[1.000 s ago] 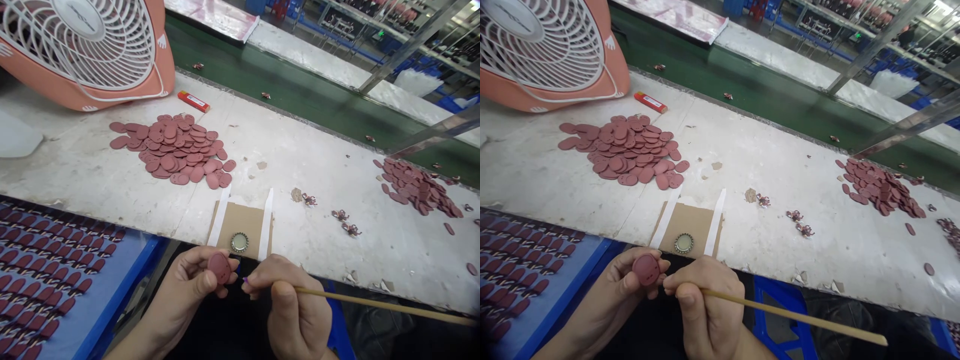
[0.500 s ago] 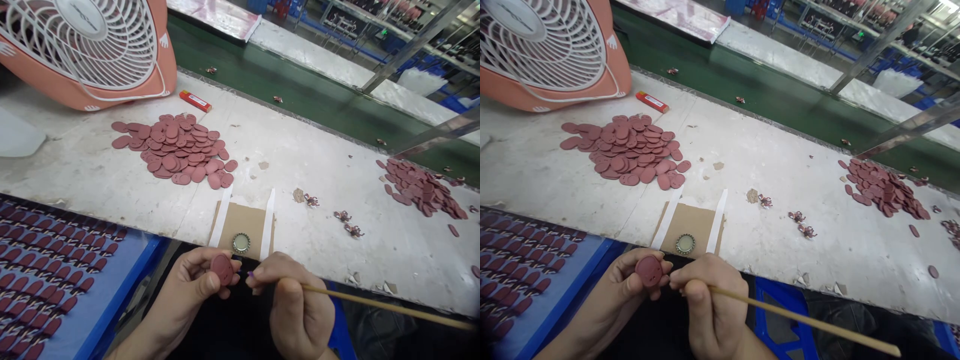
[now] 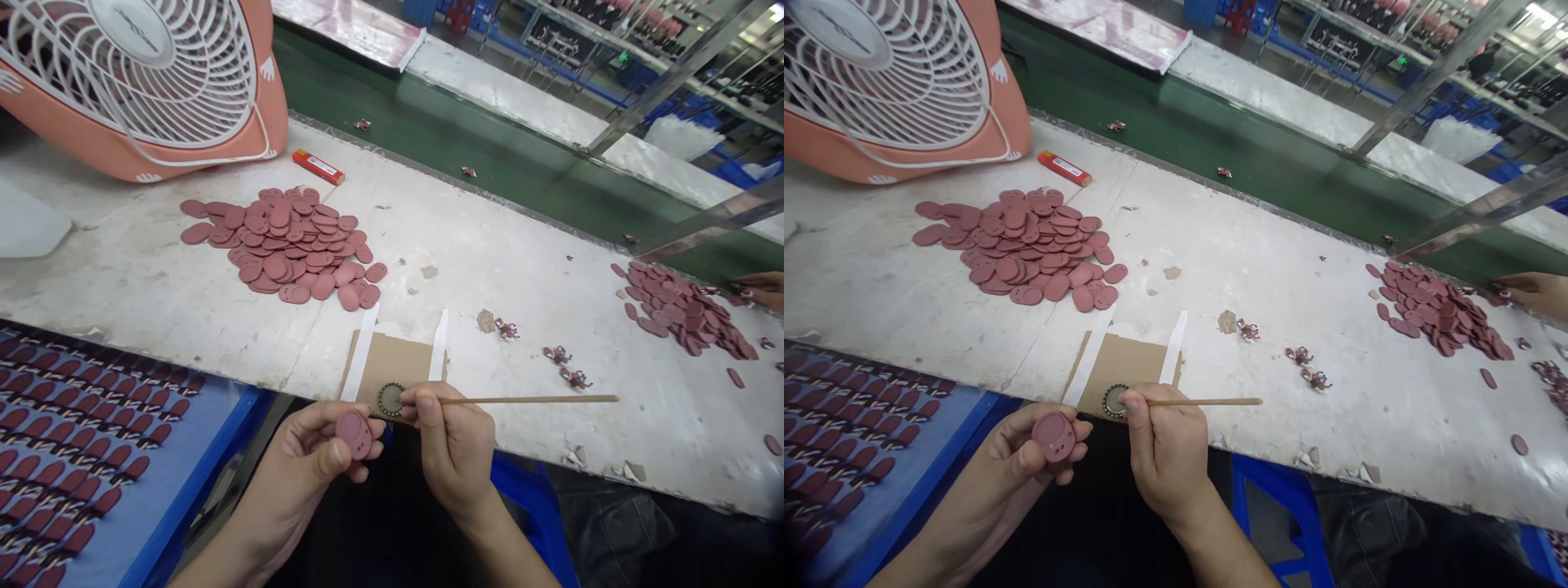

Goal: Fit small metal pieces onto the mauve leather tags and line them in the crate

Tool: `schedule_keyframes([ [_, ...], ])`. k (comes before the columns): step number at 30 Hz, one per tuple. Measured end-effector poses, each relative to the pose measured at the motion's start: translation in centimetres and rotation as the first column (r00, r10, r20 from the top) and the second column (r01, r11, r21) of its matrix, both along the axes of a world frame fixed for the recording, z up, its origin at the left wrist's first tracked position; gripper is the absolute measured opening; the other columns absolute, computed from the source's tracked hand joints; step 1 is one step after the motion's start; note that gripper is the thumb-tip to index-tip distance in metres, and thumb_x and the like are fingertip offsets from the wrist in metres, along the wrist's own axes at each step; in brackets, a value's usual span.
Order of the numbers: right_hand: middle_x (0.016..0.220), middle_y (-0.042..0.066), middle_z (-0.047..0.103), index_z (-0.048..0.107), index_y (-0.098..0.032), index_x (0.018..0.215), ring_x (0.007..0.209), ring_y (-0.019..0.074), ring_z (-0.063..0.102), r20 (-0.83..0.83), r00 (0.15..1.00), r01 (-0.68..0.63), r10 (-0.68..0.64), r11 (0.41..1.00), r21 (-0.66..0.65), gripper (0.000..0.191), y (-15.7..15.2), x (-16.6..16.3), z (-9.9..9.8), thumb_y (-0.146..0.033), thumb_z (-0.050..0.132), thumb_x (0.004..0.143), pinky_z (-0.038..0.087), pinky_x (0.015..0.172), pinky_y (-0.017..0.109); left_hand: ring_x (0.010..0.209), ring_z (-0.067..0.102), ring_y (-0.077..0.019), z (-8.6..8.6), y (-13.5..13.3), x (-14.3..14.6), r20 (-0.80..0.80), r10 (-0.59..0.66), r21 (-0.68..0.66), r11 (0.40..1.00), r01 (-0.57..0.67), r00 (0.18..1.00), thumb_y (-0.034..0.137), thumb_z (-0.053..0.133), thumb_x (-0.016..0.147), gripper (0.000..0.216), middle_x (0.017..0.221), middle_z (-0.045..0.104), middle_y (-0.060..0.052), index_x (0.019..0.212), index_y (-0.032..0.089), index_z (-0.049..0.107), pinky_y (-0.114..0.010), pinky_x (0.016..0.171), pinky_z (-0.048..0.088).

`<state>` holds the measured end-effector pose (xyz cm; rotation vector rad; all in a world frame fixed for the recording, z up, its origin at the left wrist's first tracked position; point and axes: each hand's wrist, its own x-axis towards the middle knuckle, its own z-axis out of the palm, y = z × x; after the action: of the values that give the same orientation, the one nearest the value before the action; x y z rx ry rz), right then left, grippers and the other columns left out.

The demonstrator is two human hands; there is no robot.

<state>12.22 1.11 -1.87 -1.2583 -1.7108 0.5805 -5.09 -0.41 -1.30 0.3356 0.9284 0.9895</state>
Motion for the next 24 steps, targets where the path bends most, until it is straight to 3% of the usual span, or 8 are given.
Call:
schedule_keyframes([
  [4,0.076,-0.001,0.066,0.067,-0.019,0.092,0.064,0.0112,0.063,-0.073,0.997,0.008,-0.01,1.0,-0.027,0.025,-0.4,0.0,0.2,-0.022,0.046,0.105,0.048,0.056,0.019,0.066,0.072,-0.0131,0.3,-0.1,0.2,-0.031,0.039,-0.027,0.999,-0.04,0.999,0.04,0.091,0.059,0.028,0.077,0.08,-0.003,0.08,0.024,0.081,-0.014,0.056,0.054],
  [7,0.075,-0.002,0.064,0.065,-0.021,0.096,0.059,0.0091,0.06,-0.177,0.984,0.02,-0.029,0.998,-0.056,0.028,-1.1,-0.2,1.0,-0.023,0.04,0.108,0.047,0.052,0.017,0.067,0.071,-0.0135,0.2,-0.1,0.1,-0.014,-0.005,0.003,1.0,0.006,1.0,0.039,0.09,0.061,0.027,0.078,0.08,-0.003,0.081,0.024,0.081,-0.015,0.056,0.054],
  [12,0.076,0.0,0.063,0.064,-0.02,0.098,0.062,0.0103,0.059,-0.35,0.933,-0.107,0.084,0.993,-0.049,0.029,-1.9,-0.9,2.9,-0.031,0.04,0.11,0.047,0.054,0.019,0.064,0.069,-0.0119,-0.3,-0.2,0.0,0.015,-0.053,0.034,0.998,0.053,0.998,0.041,0.09,0.061,0.028,0.077,0.08,-0.003,0.083,0.025,0.081,-0.015,0.057,0.053],
  [16,0.078,0.001,0.064,0.065,-0.019,0.099,0.068,0.0114,0.061,-0.34,0.931,-0.151,0.132,0.988,-0.03,0.028,-2.0,-1.2,3.3,-0.029,0.041,0.109,0.048,0.059,0.02,0.055,0.062,-0.0076,-0.1,-0.2,0.3,0.03,-0.042,0.053,0.998,0.041,0.999,0.041,0.09,0.061,0.028,0.072,0.079,-0.001,0.083,0.026,0.081,-0.015,0.057,0.053],
  [24,0.079,0.0,0.064,0.065,-0.02,0.1,0.069,0.011,0.061,-0.288,0.948,-0.161,0.139,0.985,-0.056,0.025,-2.0,-1.0,2.7,-0.027,0.042,0.108,0.05,0.064,0.021,0.055,0.061,-0.0083,0.1,-0.1,0.3,0.04,-0.037,0.079,0.996,0.034,0.999,0.041,0.09,0.061,0.027,0.066,0.076,0.0,0.081,0.025,0.082,-0.015,0.054,0.051],
])
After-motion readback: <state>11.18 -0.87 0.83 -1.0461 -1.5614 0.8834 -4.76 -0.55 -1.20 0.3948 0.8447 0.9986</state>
